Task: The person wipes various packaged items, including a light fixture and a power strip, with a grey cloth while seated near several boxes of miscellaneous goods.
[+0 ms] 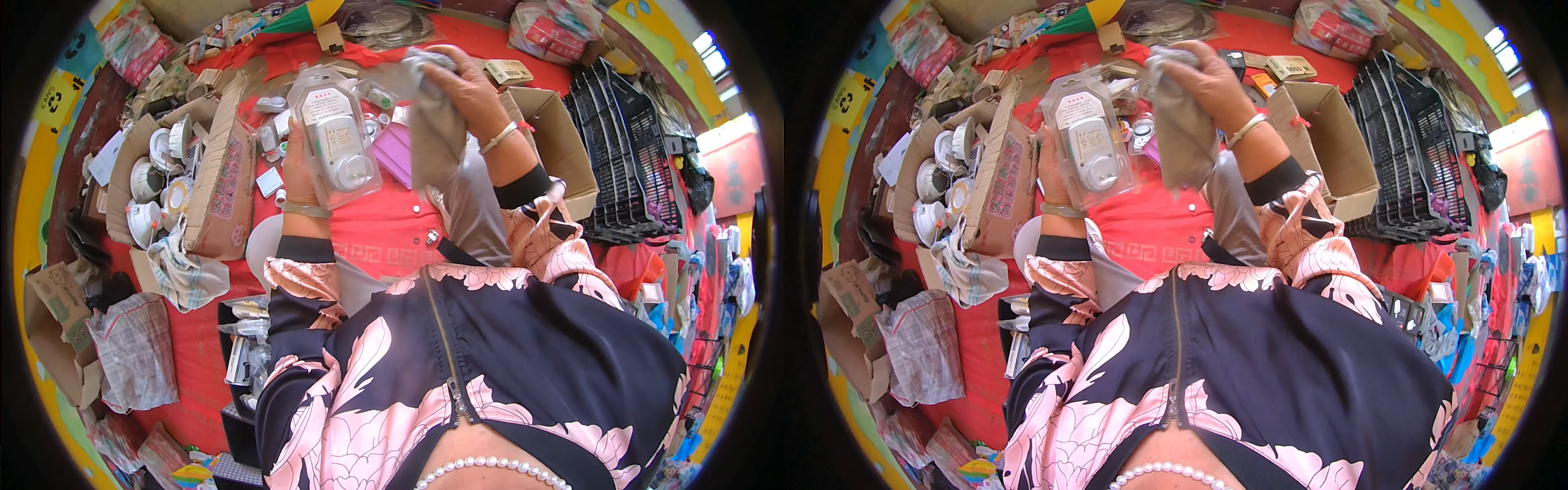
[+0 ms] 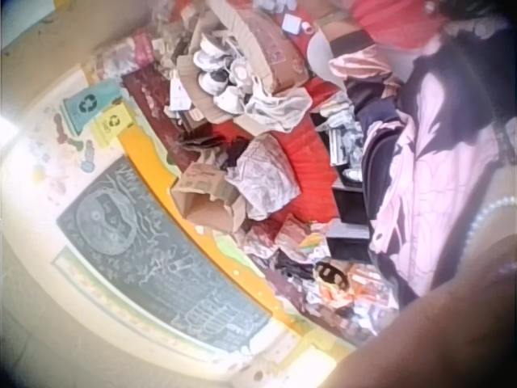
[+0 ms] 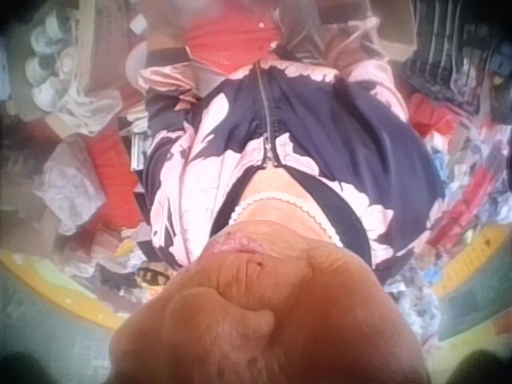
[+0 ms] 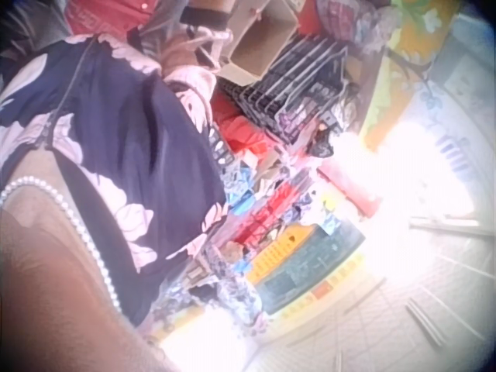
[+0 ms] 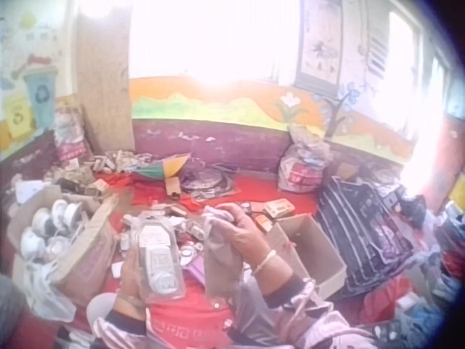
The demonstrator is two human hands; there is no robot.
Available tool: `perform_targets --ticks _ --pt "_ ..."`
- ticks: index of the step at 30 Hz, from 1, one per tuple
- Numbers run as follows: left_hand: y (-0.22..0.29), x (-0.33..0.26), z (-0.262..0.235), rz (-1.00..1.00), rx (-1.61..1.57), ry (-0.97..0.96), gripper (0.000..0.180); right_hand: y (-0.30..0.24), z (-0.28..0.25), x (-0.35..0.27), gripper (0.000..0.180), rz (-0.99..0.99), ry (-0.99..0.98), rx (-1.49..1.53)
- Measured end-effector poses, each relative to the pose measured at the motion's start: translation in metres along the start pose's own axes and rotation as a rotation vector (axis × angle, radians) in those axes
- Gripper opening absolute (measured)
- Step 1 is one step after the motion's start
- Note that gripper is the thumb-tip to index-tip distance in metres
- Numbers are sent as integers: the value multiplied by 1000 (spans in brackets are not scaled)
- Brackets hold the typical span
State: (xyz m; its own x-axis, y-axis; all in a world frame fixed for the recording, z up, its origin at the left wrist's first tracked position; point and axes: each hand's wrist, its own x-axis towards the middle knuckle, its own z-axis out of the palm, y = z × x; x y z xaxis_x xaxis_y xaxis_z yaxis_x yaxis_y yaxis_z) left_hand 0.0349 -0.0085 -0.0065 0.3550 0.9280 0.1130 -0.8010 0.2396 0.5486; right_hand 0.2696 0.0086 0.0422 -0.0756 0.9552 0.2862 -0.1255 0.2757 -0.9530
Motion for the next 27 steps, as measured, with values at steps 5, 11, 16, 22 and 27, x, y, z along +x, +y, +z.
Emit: perform_targets --ticks 5,11,16,22,27 --pt "-14 12 -9 -70 9 -8 58 5 47 -6 36 -419 -431 -465" --pt "-13 12 -11 -5 57 33 59 38 47 -10 39 -556 -513 -613" --pt "-4 10 -14 144 79 161 61 63 25 -28 34 -254 -370 -547" --pt "-9 15 -11 346 42 279 59 53 46 -38 26 -22 -98 -537" --pt "-18 27 -24 469 78 354 58 63 92 -68 18 -174 -73 -837"
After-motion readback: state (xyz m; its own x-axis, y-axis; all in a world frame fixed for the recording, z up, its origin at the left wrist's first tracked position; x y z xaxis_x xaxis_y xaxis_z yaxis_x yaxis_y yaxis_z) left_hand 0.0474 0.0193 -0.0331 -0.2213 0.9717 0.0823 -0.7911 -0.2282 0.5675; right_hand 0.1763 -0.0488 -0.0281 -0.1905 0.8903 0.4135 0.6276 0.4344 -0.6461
